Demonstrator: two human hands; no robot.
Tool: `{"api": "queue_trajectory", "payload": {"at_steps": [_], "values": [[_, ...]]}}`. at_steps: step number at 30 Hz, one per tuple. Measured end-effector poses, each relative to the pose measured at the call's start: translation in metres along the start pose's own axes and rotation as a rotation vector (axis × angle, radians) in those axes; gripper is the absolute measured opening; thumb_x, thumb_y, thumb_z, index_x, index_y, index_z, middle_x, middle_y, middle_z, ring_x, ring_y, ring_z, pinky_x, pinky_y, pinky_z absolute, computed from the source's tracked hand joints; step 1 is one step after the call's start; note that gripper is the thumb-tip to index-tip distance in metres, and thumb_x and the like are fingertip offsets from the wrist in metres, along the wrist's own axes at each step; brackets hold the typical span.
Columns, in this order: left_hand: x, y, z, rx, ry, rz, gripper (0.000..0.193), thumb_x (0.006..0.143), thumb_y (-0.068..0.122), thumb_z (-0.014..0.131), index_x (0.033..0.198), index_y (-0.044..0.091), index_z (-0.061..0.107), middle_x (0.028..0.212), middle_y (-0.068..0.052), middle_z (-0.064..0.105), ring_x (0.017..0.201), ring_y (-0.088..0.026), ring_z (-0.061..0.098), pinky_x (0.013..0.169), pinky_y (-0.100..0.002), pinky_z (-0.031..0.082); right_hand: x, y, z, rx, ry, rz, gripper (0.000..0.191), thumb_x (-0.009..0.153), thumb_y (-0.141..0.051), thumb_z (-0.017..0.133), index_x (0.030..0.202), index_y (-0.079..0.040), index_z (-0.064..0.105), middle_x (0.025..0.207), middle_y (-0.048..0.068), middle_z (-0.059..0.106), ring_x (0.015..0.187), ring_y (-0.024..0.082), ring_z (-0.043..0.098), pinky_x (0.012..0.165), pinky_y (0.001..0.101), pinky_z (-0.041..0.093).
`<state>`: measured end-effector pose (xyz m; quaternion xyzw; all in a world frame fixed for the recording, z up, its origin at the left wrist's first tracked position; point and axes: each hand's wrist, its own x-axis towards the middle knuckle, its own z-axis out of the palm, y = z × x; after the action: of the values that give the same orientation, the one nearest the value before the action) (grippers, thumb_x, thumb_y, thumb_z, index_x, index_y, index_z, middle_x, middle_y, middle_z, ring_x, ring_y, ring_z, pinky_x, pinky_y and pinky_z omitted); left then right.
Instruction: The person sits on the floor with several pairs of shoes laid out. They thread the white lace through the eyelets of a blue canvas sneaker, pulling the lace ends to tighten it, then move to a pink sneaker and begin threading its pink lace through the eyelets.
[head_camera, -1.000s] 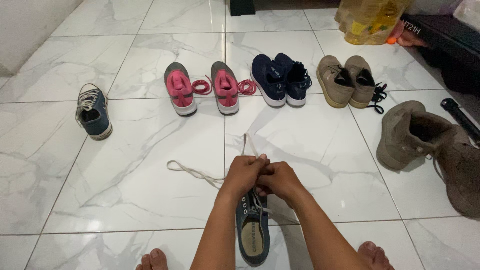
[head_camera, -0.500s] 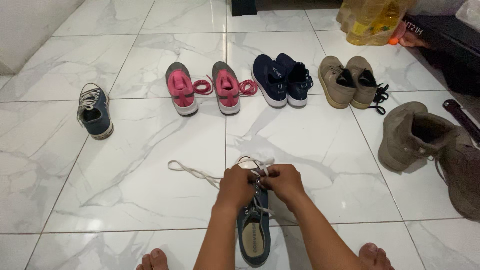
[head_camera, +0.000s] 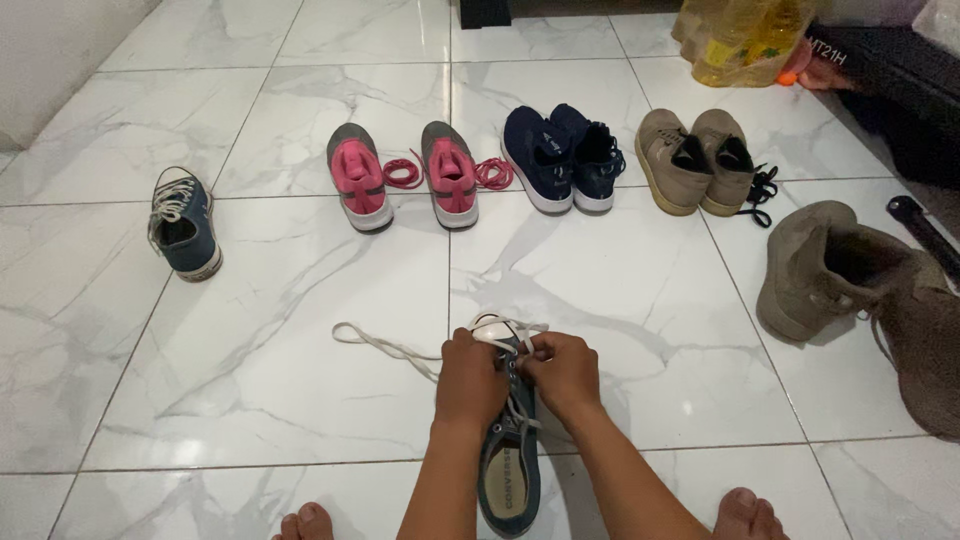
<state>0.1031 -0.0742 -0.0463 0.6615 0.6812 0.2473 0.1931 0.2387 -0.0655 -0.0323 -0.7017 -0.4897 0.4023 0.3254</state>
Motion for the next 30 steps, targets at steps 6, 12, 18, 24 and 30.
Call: {"api": "queue_trajectory", "payload": {"at_steps": [6, 12, 18, 24, 30], "values": [[-0.009, 0.012, -0.009, -0.024, -0.107, -0.173, 0.038, 0.070, 0.017, 0.086, 0.107, 0.019, 0.078, 0.126, -0.008, 0.050, 0.116, -0.032, 0.048, 0.096, -0.047, 0.046, 0.008, 0.010, -0.001, -0.099, -0.026, -0.044, 0.016, 0.076, -0.008, 0.081, 0.093, -0.007, 0.082, 0.079, 0.005, 0.080, 0.067, 0.011, 0.075, 0.066, 0.0278, 0.060], [-0.013, 0.010, -0.001, -0.111, -0.056, -0.223, 0.024, 0.077, 0.025, 0.084, 0.100, 0.020, 0.080, 0.118, -0.004, 0.053, 0.116, -0.029, 0.047, 0.097, -0.045, 0.045, 0.020, 0.011, -0.011, 0.118, -0.189, 0.002, 0.015, 0.080, -0.004, 0.077, 0.094, -0.002, 0.081, 0.079, 0.011, 0.080, 0.067, 0.015, 0.074, 0.062, 0.0282, 0.060], [-0.006, -0.011, 0.009, -0.185, 0.005, -0.010, 0.018, 0.079, 0.013, 0.079, 0.096, 0.014, 0.078, 0.113, -0.010, 0.055, 0.107, -0.034, 0.051, 0.094, -0.045, 0.047, 0.017, 0.004, -0.014, -0.114, -0.217, 0.003, 0.029, 0.073, -0.017, 0.087, 0.099, -0.006, 0.080, 0.087, 0.006, 0.078, 0.082, 0.016, 0.074, 0.079, 0.0311, 0.058], [0.005, -0.042, -0.001, -0.508, -0.009, 0.060, 0.016, 0.078, 0.012, 0.076, 0.090, 0.002, 0.073, 0.102, -0.015, 0.061, 0.093, -0.027, 0.066, 0.084, -0.038, 0.055, 0.017, 0.008, -0.009, -0.123, -0.148, -0.069, 0.069, 0.070, -0.013, 0.085, 0.132, -0.019, 0.056, 0.116, 0.010, 0.072, 0.102, 0.026, 0.075, 0.085, 0.0337, 0.060], [0.005, -0.043, -0.020, -0.621, -0.123, -0.142, 0.017, 0.081, 0.014, 0.074, 0.092, 0.001, 0.071, 0.099, -0.012, 0.069, 0.086, -0.023, 0.072, 0.077, -0.034, 0.057, -0.002, 0.000, 0.001, -0.256, -0.138, -0.483, 0.028, 0.075, -0.016, 0.081, 0.102, -0.013, 0.079, 0.156, 0.011, 0.036, 0.142, 0.032, 0.034, 0.099, 0.0363, 0.053]]}}
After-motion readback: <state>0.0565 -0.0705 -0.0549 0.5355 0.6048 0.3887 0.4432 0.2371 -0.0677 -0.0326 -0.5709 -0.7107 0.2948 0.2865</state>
